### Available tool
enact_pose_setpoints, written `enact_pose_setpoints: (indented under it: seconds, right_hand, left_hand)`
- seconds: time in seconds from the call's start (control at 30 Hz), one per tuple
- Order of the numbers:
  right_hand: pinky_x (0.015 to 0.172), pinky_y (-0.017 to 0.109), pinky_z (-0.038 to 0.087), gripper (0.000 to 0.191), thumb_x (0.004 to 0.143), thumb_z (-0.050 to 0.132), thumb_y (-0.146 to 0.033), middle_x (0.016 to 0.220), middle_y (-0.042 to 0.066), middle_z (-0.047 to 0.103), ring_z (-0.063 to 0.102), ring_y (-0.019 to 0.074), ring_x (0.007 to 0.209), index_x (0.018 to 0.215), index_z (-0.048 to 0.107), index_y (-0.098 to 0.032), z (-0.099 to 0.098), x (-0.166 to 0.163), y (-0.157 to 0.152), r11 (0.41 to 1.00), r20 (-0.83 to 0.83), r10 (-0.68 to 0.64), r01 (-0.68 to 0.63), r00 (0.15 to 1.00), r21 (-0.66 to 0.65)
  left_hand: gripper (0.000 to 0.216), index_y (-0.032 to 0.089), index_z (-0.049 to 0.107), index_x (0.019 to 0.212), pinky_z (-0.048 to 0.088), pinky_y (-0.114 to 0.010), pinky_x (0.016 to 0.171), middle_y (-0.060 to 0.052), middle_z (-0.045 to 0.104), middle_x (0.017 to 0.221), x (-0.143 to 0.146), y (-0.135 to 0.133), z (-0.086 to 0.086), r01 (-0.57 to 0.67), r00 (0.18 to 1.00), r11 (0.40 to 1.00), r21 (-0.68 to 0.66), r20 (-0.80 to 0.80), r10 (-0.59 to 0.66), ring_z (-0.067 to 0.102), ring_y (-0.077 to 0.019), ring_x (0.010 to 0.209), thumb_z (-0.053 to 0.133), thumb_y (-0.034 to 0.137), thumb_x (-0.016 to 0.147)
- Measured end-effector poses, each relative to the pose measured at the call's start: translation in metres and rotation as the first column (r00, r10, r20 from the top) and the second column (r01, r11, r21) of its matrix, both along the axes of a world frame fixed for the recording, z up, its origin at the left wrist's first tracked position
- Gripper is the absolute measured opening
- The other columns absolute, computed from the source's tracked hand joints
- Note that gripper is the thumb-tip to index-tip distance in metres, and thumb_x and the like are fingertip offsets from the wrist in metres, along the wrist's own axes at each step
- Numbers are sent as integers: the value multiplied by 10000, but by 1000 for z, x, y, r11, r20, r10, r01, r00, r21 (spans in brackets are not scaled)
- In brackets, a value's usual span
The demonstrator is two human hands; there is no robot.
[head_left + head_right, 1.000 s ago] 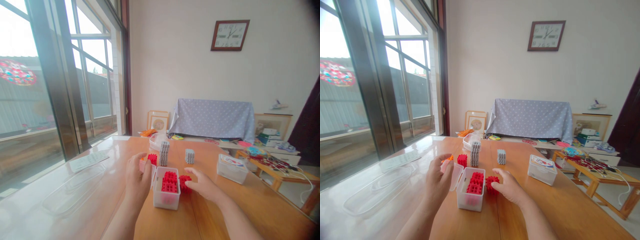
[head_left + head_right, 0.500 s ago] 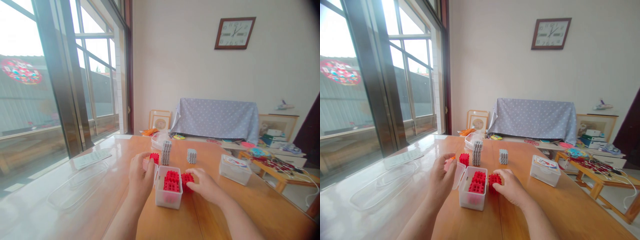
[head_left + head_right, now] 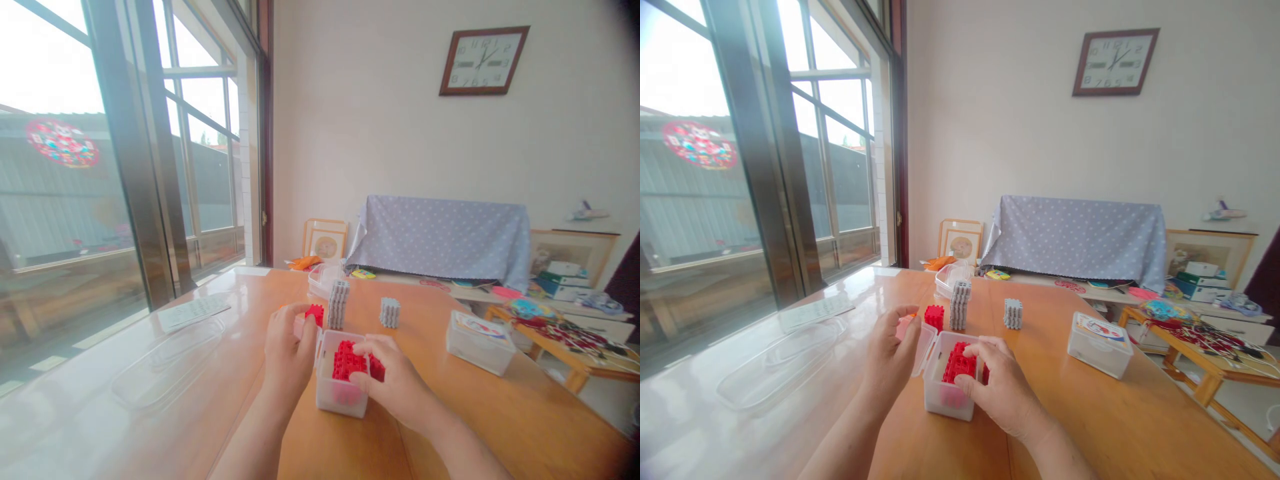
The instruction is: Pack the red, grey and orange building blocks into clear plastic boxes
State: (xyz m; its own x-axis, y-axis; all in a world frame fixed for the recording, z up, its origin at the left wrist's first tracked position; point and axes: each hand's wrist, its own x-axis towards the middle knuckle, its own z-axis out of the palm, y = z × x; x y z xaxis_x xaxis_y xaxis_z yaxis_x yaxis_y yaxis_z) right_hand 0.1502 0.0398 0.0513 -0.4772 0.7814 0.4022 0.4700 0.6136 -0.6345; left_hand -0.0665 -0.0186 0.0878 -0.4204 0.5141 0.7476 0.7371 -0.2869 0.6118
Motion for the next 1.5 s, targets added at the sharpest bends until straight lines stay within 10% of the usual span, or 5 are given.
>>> enact_pose_setpoints:
  seconds: [0.5, 0.8, 1.5]
  right_hand:
    - [1086, 408, 432, 329, 945, 519, -505, 1234, 70, 634, 544, 253, 1262, 1112, 720, -305, 1, 4, 4, 995, -60, 81, -84, 995, -51]
    - [1074, 433, 443, 337, 874, 537, -368, 1201, 71, 703, 623, 254, 1177, 1155, 681, -250, -21, 46, 58, 973, -91, -222, 214, 971, -83]
    - [1044, 455, 444, 402, 782, 682, -368, 1178, 72, 701, 619, 278, 1137, 1160, 669, -231, -26, 53, 60, 991, 19, -63, 65, 998, -119]
  left_hand:
    - [186, 236, 656, 1063, 491, -414, 920, -57, 711, 1074, 2, -1, 1, 3, 1000, 1000, -7, -1, -3, 642, -249, 1038, 556, 322, 931]
    - [184, 243, 666, 1043, 507, -378, 815, -50, 719, 1030, 5, -4, 2, 11, 1000, 998, -54, 3, -11, 655, -239, 940, 563, 333, 920]
    - [179, 247, 667, 1023, 471, -329, 733, -29, 737, 999, 7, -3, 2, 41, 998, 994, -98, 46, -37, 652, -205, 870, 544, 343, 935]
